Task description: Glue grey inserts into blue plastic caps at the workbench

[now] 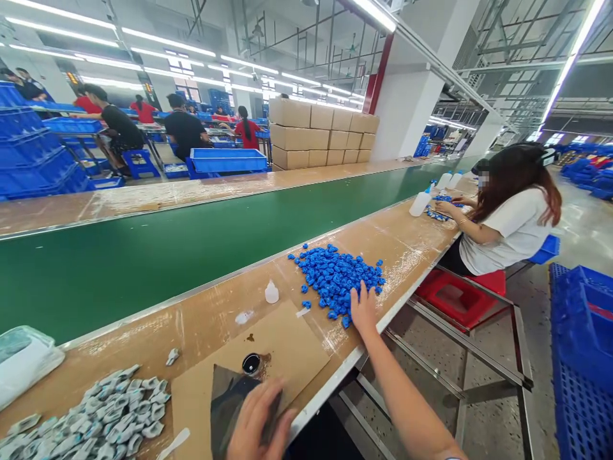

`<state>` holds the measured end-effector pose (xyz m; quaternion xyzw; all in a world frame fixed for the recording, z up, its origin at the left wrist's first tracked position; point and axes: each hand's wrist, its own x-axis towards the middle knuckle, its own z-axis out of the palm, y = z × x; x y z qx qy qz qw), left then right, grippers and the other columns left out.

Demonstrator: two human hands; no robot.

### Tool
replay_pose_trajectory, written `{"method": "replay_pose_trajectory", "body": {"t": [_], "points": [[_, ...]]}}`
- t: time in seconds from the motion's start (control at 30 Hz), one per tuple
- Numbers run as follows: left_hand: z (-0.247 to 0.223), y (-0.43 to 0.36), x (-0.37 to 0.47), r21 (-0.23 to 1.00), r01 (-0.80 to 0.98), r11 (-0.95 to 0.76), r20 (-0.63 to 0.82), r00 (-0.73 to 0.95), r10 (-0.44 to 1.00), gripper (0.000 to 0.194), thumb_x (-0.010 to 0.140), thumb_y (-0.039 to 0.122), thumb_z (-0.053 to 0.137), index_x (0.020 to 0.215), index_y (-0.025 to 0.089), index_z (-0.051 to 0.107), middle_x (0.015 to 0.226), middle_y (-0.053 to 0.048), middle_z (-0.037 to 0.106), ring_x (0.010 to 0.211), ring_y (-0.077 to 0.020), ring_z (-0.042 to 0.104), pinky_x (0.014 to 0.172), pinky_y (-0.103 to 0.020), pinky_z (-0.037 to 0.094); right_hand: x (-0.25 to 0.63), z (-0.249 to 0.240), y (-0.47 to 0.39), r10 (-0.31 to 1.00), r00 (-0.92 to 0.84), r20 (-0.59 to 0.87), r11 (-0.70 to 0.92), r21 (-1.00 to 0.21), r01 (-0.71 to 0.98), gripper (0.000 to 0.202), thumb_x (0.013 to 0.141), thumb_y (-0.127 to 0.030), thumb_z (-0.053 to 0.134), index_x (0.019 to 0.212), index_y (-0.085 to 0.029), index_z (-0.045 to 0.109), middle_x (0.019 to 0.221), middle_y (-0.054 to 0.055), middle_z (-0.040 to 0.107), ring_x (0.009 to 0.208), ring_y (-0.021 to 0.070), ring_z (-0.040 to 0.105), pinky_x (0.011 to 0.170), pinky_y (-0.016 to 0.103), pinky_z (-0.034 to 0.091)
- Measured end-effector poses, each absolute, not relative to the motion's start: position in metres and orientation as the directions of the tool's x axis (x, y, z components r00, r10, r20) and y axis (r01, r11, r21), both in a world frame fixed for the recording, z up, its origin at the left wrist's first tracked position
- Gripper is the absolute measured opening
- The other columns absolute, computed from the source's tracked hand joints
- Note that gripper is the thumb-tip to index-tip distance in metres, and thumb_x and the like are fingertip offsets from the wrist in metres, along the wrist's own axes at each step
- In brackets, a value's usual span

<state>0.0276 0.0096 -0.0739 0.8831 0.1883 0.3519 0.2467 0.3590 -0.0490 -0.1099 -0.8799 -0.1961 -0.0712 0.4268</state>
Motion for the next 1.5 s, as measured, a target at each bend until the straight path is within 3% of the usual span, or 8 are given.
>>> {"method": "replay_pose_trajectory", "body": {"t": [0.17, 0.27, 0.43, 0.53, 0.63, 0.83, 1.2, 1.5], "points": [[-0.077, -0.004, 0.156, 0.472, 0.296, -0.831, 0.398, 0.769, 0.5, 0.091, 0.063, 0.03, 0.077, 0.142, 0.019, 0.033, 0.15, -0.019, 0.032, 0.138, -0.0398, 0.029, 0.104, -0.057, 0.037, 0.317, -0.12, -0.022, 0.343, 0.881, 0.324, -0.508, -0.725, 0.465, 0.07, 0.089, -0.058, 0.031, 0.137, -0.008, 0.043, 0.15, 0.024, 0.024, 0.142, 0.0379, 0.004, 0.108, 0.06, 0.015], [-0.084, -0.001, 0.199, 0.412, 0.447, -0.794, 0.299, 0.757, 0.581, 0.099, 0.057, 0.03, 0.08, 0.143, 0.017, 0.033, 0.152, -0.021, 0.027, 0.14, -0.0448, 0.017, 0.107, -0.061, 0.027, 0.302, -0.122, -0.024, 0.426, 0.825, 0.371, -0.464, -0.693, 0.552, 0.064, 0.091, -0.054, 0.032, 0.14, -0.013, 0.04, 0.151, 0.02, 0.026, 0.142, 0.0369, 0.009, 0.106, 0.061, 0.021], [-0.09, 0.009, 0.21, 0.339, 0.595, -0.729, 0.218, 0.704, 0.676, 0.108, 0.056, 0.05, 0.077, 0.146, 0.019, 0.026, 0.154, -0.02, 0.022, 0.14, -0.0459, 0.012, 0.107, -0.062, 0.021, 0.379, -0.094, -0.062, 0.427, 0.747, 0.509, -0.458, -0.591, 0.664, 0.054, 0.091, -0.053, 0.036, 0.131, -0.02, 0.051, 0.146, 0.014, 0.037, 0.138, 0.0307, 0.026, 0.109, 0.055, 0.023], [-0.091, 0.009, 0.209, 0.326, 0.637, -0.699, 0.202, 0.675, 0.709, 0.111, 0.053, 0.056, 0.077, 0.145, 0.017, 0.028, 0.153, -0.021, 0.023, 0.139, -0.0481, 0.015, 0.107, -0.063, 0.021, 0.466, -0.072, -0.081, 0.387, 0.806, 0.448, -0.522, -0.614, 0.592, 0.062, 0.088, -0.059, 0.036, 0.126, -0.015, 0.056, 0.141, 0.018, 0.042, 0.138, 0.0347, 0.025, 0.108, 0.059, 0.021], [-0.088, 0.008, 0.21, 0.331, 0.655, -0.68, 0.167, 0.668, 0.725, 0.11, 0.053, 0.056, 0.076, 0.145, 0.016, 0.03, 0.153, -0.022, 0.023, 0.138, -0.0486, 0.017, 0.106, -0.063, 0.024, 0.521, -0.068, -0.083, 0.462, 0.799, 0.386, -0.505, -0.626, 0.594, 0.06, 0.087, -0.06, 0.033, 0.116, -0.016, 0.064, 0.127, 0.018, 0.056, 0.128, 0.0343, 0.041, 0.104, 0.058, 0.03], [-0.082, 0.007, 0.214, 0.332, 0.67, -0.664, 0.135, 0.663, 0.736, 0.111, 0.051, 0.055, 0.077, 0.144, 0.017, 0.031, 0.152, -0.022, 0.027, 0.138, -0.0476, 0.019, 0.106, -0.063, 0.022, 0.494, -0.089, -0.066, 0.611, 0.714, 0.34, -0.426, -0.619, 0.66, 0.052, 0.087, -0.058, 0.035, 0.108, -0.023, 0.068, 0.114, 0.008, 0.066, 0.112, 0.0226, 0.057, 0.1, 0.041, 0.041], [-0.098, 0.005, 0.215, 0.301, 0.644, -0.703, 0.292, 0.64, 0.711, 0.108, 0.055, 0.055, 0.074, 0.144, 0.015, 0.029, 0.151, -0.021, 0.027, 0.138, -0.0461, 0.019, 0.107, -0.06, 0.022, 0.385, -0.095, -0.026, 0.256, 0.918, 0.303, -0.65, -0.649, 0.396, 0.066, 0.09, -0.052, 0.031, 0.129, -0.002, 0.051, 0.134, 0.029, 0.045, 0.128, 0.0361, 0.039, 0.103, 0.053, 0.027], [-0.087, 0.002, 0.21, 0.369, 0.645, -0.67, 0.27, 0.615, 0.741, 0.098, 0.061, 0.05, 0.074, 0.143, 0.014, 0.033, 0.149, -0.023, 0.03, 0.137, -0.047, 0.022, 0.104, -0.058, 0.03, 0.337, -0.093, -0.012, 0.197, 0.946, 0.256, -0.654, -0.684, 0.322, 0.066, 0.087, -0.046, 0.036, 0.135, -0.001, 0.044, 0.141, 0.032, 0.034, 0.132, 0.0393, 0.032, 0.104, 0.055, 0.023]]}}
